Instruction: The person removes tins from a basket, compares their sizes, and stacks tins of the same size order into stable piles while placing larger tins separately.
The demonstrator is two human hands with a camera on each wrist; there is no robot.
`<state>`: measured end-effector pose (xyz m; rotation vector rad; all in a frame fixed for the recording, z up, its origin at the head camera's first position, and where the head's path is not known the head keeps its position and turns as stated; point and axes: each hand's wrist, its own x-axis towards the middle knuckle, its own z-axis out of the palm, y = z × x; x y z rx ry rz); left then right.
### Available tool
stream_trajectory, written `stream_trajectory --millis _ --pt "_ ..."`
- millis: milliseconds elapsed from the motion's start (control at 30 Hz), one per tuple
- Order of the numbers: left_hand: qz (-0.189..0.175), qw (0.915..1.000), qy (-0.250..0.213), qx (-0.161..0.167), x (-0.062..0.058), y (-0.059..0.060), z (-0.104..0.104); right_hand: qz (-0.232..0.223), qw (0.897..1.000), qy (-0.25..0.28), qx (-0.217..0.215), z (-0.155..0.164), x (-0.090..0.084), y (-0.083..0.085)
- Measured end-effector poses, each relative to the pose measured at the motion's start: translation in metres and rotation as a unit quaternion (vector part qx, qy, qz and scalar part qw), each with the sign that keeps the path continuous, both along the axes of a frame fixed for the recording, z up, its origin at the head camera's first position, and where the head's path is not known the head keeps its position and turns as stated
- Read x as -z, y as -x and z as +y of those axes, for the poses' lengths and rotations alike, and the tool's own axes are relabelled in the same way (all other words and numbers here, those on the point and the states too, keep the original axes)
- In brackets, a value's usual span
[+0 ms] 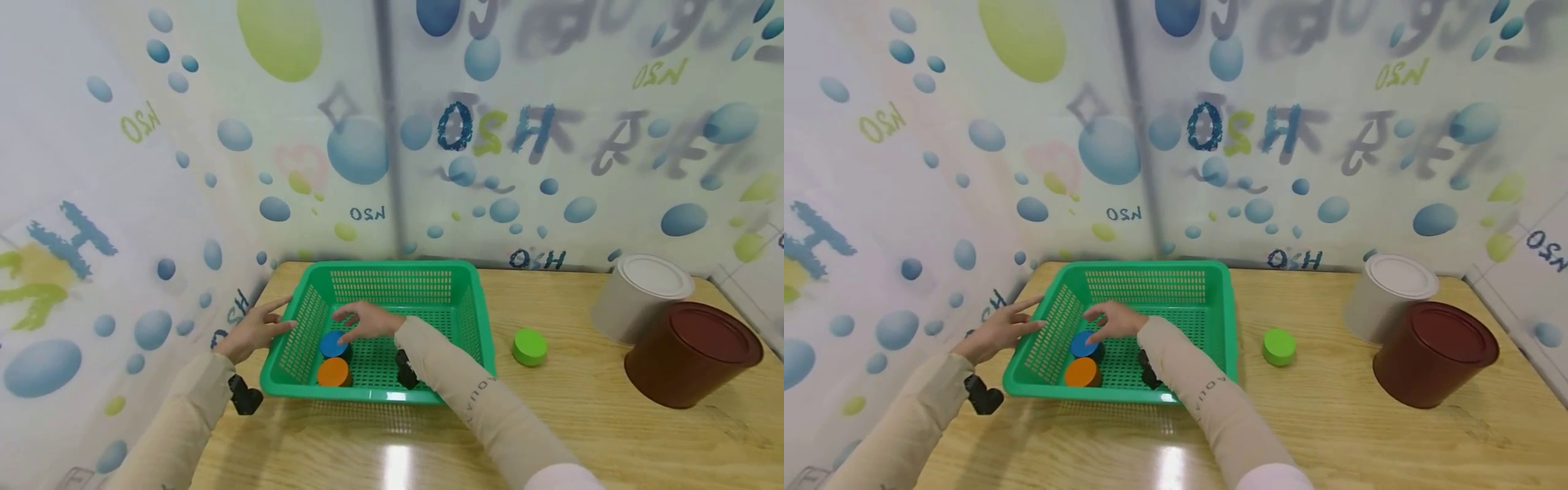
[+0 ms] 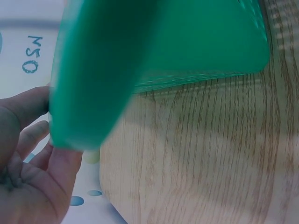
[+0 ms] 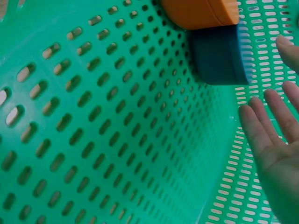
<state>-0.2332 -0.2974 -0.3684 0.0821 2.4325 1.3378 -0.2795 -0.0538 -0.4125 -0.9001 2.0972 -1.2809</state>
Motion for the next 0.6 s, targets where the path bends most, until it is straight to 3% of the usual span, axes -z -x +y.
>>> stream_trajectory --millis 200,600 --pt "-0.002 1.0000 0.001 -0.003 0.000 0.000 0.000 -0.021 1.000 -0.010 -0.010 -0.003 0.004 -0.003" --pt "0.004 0.9999 0.012 -0.005 0.002 0.002 0.000 -0.016 0.999 -0.041 -0.020 -0.005 0.014 -0.002"
